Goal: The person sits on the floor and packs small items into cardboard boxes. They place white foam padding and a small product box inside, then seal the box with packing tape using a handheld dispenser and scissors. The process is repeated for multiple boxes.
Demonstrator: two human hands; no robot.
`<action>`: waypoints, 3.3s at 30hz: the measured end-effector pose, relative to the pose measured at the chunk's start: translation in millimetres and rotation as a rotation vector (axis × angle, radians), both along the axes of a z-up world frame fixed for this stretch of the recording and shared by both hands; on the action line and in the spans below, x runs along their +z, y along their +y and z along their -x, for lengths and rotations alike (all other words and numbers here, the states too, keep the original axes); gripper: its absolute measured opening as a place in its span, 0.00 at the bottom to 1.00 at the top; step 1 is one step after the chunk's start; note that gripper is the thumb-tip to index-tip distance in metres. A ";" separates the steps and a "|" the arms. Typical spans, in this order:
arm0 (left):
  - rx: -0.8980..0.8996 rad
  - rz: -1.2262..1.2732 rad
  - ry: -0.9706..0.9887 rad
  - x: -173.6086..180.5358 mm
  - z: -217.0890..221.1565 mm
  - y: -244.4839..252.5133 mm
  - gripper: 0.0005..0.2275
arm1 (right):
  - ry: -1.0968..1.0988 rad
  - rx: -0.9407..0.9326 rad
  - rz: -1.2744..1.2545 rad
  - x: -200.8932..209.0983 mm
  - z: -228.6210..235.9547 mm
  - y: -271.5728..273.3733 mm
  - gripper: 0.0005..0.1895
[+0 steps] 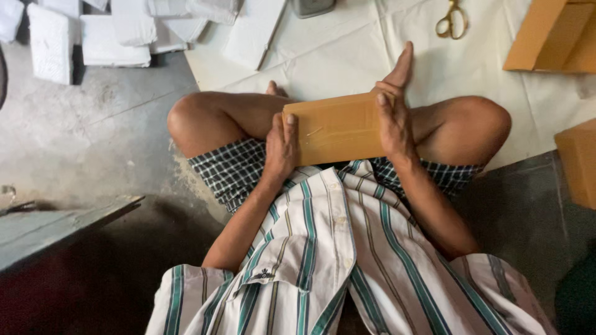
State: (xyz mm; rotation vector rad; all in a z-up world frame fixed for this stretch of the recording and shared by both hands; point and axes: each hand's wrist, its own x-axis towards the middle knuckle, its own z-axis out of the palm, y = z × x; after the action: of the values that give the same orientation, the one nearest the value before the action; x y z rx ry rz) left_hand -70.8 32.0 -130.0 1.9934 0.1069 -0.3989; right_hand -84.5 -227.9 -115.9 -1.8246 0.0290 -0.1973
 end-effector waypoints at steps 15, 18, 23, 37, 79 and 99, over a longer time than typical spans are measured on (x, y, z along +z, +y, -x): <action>0.230 -0.032 -0.010 5.8 -22.4 -19.9 0.19 | 0.104 -0.077 0.157 -25.5 11.1 10.2 0.21; 0.207 -0.064 0.065 4.6 -22.6 -14.7 0.23 | 0.100 -0.070 0.138 -27.8 8.0 5.5 0.21; 0.083 0.228 0.127 1.5 -28.7 -11.1 0.32 | 0.130 -0.078 0.138 -13.5 -24.1 -18.3 0.28; 0.175 0.092 0.192 -62.5 -121.8 -48.5 0.40 | 0.471 -0.025 0.993 -27.7 -140.7 54.3 0.44; 0.260 -0.076 0.224 -132.1 -135.9 -63.3 0.34 | -0.404 0.053 0.812 -95.9 -223.1 90.1 0.11; 0.202 -0.126 0.314 -95.3 -139.5 -77.5 0.42 | -0.022 -0.131 0.937 -118.4 -178.8 17.1 0.18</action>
State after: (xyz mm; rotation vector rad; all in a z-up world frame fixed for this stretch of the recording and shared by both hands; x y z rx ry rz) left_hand 68.7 -45.5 -225.3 2.0056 0.5378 -0.5825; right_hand 94.2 -210.8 -234.3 -2.7568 0.0459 -0.3627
